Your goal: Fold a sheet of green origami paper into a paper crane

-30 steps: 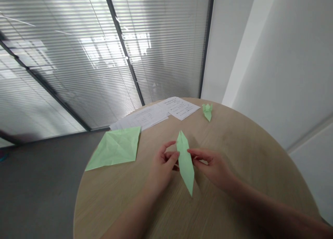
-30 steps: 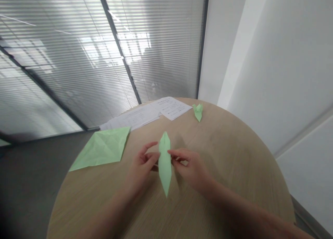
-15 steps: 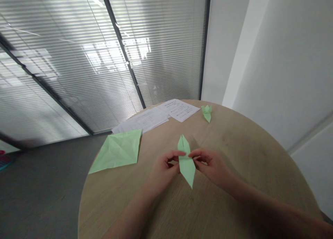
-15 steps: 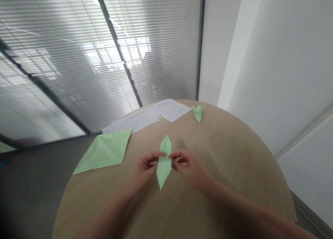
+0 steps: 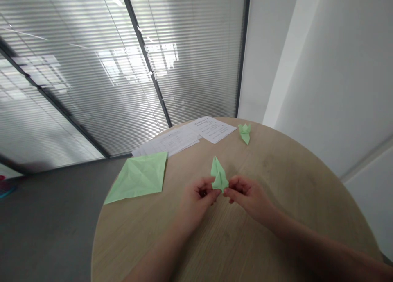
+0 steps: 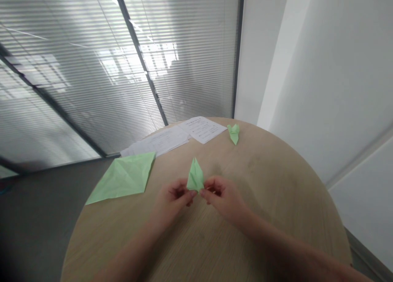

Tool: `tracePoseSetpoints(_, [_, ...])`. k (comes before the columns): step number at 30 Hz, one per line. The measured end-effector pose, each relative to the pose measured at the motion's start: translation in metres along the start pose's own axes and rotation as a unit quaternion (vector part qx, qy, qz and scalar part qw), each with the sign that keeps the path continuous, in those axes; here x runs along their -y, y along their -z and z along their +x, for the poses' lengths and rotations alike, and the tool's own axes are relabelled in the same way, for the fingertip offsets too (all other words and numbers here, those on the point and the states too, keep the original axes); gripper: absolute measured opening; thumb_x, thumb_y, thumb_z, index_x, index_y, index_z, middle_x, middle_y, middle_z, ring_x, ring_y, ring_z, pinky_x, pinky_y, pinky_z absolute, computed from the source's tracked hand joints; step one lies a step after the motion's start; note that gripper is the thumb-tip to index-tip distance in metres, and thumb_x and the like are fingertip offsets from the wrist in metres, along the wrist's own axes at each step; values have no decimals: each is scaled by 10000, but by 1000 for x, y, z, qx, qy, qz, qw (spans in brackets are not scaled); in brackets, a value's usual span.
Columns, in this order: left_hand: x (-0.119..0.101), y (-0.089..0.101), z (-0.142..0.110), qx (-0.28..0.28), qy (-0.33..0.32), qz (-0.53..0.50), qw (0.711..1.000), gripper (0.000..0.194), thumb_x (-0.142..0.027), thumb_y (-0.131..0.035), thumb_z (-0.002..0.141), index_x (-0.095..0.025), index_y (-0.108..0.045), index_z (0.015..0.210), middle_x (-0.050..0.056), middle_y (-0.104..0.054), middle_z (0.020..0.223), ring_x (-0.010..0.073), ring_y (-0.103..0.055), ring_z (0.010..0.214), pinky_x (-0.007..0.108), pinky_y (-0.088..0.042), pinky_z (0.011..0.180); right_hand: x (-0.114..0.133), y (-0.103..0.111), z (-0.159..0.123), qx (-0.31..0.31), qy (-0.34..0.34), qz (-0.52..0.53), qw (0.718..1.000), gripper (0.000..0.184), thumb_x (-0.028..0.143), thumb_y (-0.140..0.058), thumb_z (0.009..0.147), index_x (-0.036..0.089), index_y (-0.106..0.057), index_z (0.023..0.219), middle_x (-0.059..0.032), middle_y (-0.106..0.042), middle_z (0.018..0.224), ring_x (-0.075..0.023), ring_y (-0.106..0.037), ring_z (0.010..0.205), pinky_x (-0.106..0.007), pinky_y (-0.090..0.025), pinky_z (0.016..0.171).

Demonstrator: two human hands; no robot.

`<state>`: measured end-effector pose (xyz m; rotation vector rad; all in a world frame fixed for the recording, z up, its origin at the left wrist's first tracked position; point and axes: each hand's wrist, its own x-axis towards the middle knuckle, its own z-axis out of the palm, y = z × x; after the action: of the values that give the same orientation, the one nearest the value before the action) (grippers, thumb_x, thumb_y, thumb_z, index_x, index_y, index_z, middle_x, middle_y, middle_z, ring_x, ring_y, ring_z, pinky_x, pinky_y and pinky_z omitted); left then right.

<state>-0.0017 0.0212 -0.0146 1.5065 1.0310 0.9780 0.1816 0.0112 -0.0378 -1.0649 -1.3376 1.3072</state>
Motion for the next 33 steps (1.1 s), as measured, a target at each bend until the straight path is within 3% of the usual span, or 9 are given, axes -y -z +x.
tracePoseSetpoints(2, [-2, -2, -1, -10, 7, -30, 999, 669, -291, -723, 753, -137, -519, 1371, -64, -561, 570, 113, -524, 522, 226, -398, 527, 3, -2, 0, 0, -21, 28, 999, 397, 482, -768, 704, 174, -526, 769, 5, -625, 686, -112, -608, 622, -234, -509, 578])
tracePoseSetpoints(4, [-3, -3, -1, -15, 18, -43, 999, 860, -283, -729, 753, -132, -338, 1504, -80, -560, 566, 110, -519, 509, 221, -393, 520, 8, -3, -1, -10, -36, 57, 998, 441, 463, -794, 673, 184, -492, 832, 25, -607, 676, -119, -618, 612, -229, -500, 548])
tracePoseSetpoints(8, [-2, -1, 1, 12, 47, -45, 998, 699, -337, -712, 770, -80, -508, 1387, -66, -546, 547, 100, -501, 499, 217, -390, 516, 15, -2, -2, -6, -68, 93, 993, 719, 381, -811, 660, 191, -456, 1256, 34, -612, 711, -134, -618, 634, -231, -497, 535])
tracePoseSetpoints(10, [0, -1, 2, 15, 53, -47, 997, 634, -346, -709, 761, -81, -568, 1320, -54, -562, 559, 102, -508, 504, 221, -406, 520, 16, -1, -2, 17, -90, 110, 990, 781, 368, -809, 667, 188, -464, 1344, 1, -634, 779, -132, -609, 687, -219, -498, 538])
tracePoseSetpoints(13, [2, -1, 3, 0, 52, -46, 998, 722, -316, -733, 728, -116, -506, 1384, -52, -592, 596, 110, -520, 518, 228, -437, 528, 14, 1, -1, 55, -106, 122, 985, 546, 387, -792, 697, 170, -638, 1174, -39, -645, 878, -116, -579, 743, -199, -500, 556])
tracePoseSetpoints(16, [2, -1, 3, 1, 57, -46, 997, 705, -317, -753, 717, -144, -537, 1366, -33, -620, 654, 115, -539, 561, 223, -449, 536, 13, 2, -1, 47, -97, 93, 990, 357, 430, -778, 716, 140, -708, 912, -33, -628, 810, -102, -555, 713, -198, -500, 572])
tracePoseSetpoints(20, [-1, 0, 2, 5, 57, -62, 996, 389, -417, -728, 763, -125, -741, 1019, 50, -685, 776, 137, -581, 665, 237, -487, 592, 13, 1, -1, 28, -95, 55, 994, 385, 482, -789, 690, 126, -696, 803, -27, -621, 739, -105, -552, 669, -217, -504, 575])
tracePoseSetpoints(23, [-2, 2, 2, -9, 72, -65, 995, 333, -441, -730, 760, -116, -762, 825, 54, -675, 722, 128, -562, 623, 240, -492, 583, 13, 1, -2, 45, -91, 49, 994, 406, 503, -790, 687, 127, -680, 797, -24, -623, 747, -100, -551, 660, -215, -506, 574])
tracePoseSetpoints(33, [-5, 0, 1, 0, 91, -45, 995, 361, -485, -677, 795, -131, -745, 791, 46, -672, 678, 136, -586, 594, 240, -493, 555, 14, 1, -2, 24, -99, -5, 995, 426, 565, -722, 732, 148, -636, 724, 2, -591, 671, -81, -544, 534, -209, -479, 509])
